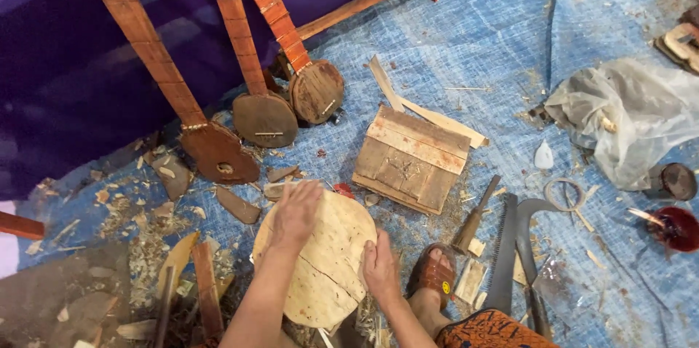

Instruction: A person sands a circular wooden piece by hand and uses a hammer to adjust parts of a stringed instrument in a workshop setting.

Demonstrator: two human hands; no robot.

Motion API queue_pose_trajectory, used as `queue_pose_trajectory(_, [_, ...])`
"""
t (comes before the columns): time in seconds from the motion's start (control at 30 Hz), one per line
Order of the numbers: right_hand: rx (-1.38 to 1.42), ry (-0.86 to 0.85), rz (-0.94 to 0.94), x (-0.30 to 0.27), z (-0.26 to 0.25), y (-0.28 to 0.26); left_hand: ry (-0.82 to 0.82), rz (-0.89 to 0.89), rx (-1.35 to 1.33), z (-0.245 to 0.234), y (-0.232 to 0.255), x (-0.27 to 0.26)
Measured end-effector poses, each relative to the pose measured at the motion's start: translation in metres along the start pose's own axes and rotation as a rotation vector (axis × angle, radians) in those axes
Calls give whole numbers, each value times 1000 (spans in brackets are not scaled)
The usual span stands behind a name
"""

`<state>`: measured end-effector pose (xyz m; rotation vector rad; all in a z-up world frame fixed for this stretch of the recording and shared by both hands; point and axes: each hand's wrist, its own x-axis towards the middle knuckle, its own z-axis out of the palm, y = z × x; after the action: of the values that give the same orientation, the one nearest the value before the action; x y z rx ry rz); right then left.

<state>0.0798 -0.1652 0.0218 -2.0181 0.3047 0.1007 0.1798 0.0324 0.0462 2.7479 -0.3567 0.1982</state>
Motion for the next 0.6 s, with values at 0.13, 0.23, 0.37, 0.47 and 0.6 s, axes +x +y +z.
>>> queue_pose_trajectory(0.13, [5, -5, 25, 0, 3, -4, -111, -114, 85, -29, 5, -21])
queue_pose_trajectory(0.23, [64, 28, 40, 9, 10, 12, -202, -154, -281, -39, 57, -55])
queue_pose_trajectory(0.37, [40, 16, 22, 11, 2, 23, 58, 320, -243, -35, 93, -134])
queue_pose_trajectory(0.47, [-11, 43, 57, 5, -5, 11, -131, 296, -257, 2, 63, -173])
queue_pose_trajectory(0.6, [-42, 22, 24, 0, 1, -3, 181, 50, -214, -8, -2, -158])
